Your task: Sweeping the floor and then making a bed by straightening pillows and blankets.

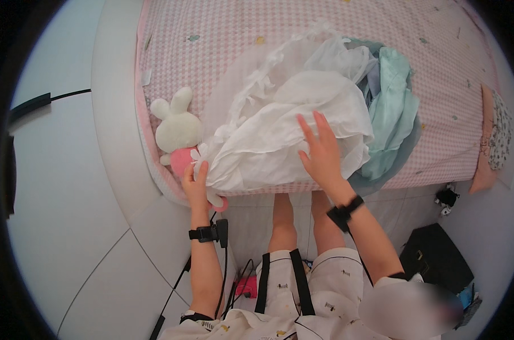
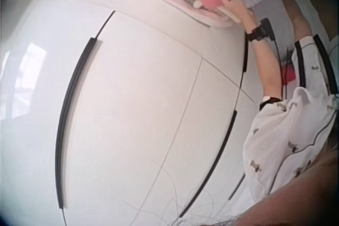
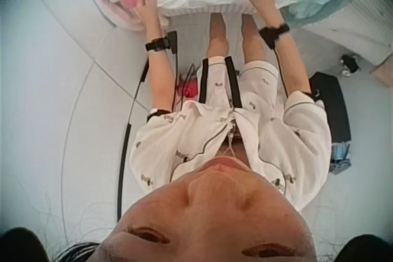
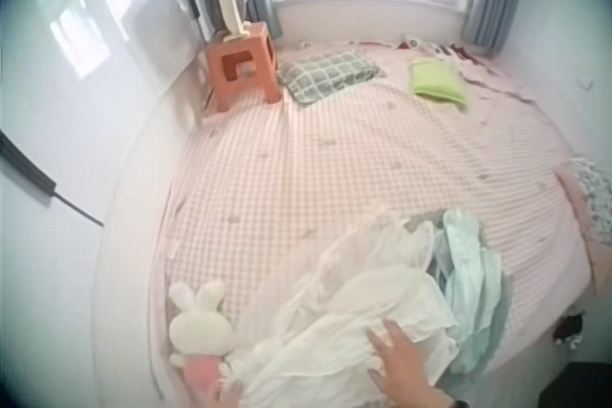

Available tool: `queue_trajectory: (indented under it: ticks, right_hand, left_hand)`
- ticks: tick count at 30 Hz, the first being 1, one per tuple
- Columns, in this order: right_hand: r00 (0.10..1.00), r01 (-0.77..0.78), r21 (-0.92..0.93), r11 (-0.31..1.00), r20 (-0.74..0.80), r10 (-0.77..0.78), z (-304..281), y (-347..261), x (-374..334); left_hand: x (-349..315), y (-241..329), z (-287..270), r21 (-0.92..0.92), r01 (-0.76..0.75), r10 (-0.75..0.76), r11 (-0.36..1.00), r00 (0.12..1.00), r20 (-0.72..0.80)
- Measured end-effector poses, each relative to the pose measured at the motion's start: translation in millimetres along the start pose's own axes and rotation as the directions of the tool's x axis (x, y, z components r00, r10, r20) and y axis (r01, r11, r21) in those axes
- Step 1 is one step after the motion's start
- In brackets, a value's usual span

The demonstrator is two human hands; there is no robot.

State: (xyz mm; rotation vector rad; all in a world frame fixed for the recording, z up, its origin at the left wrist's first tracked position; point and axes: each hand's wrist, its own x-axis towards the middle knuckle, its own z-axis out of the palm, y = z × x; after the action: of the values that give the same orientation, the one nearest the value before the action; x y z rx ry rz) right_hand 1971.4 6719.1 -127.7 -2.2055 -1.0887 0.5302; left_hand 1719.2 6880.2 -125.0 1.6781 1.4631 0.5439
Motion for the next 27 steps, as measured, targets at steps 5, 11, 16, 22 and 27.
queue_trajectory:
  ticks: [5,11,16,22,27]
  right_hand:
    - [0.993,0.059,-0.003,0.998,0.107,-0.058,6,66,27]
    - [0.987,0.160,-0.168,0.973,0.056,-0.153,-80,46,-77]
    - [0.678,-0.012,-0.398,0.917,0.671,0.301,-89,71,-181]
    - [0.701,-0.389,-0.290,0.874,0.523,0.485,-68,79,-170]
    - [0.739,-0.638,0.700,0.321,0.439,0.511,-38,21,-112]
  left_hand:
    - [-3,19,-23,0.112,-0.079,0.089,0.991,0.992,-0.085]
    - [-42,-5,-60,0.336,-0.317,0.343,0.887,0.939,-0.019]
    - [-77,-64,-40,0.306,-0.088,-0.063,0.948,0.890,0.452]
    - [-39,-58,34,0.267,-0.215,0.130,0.940,0.945,0.301]
    - [-62,38,113,-0.126,-0.120,0.173,0.985,0.622,0.763]
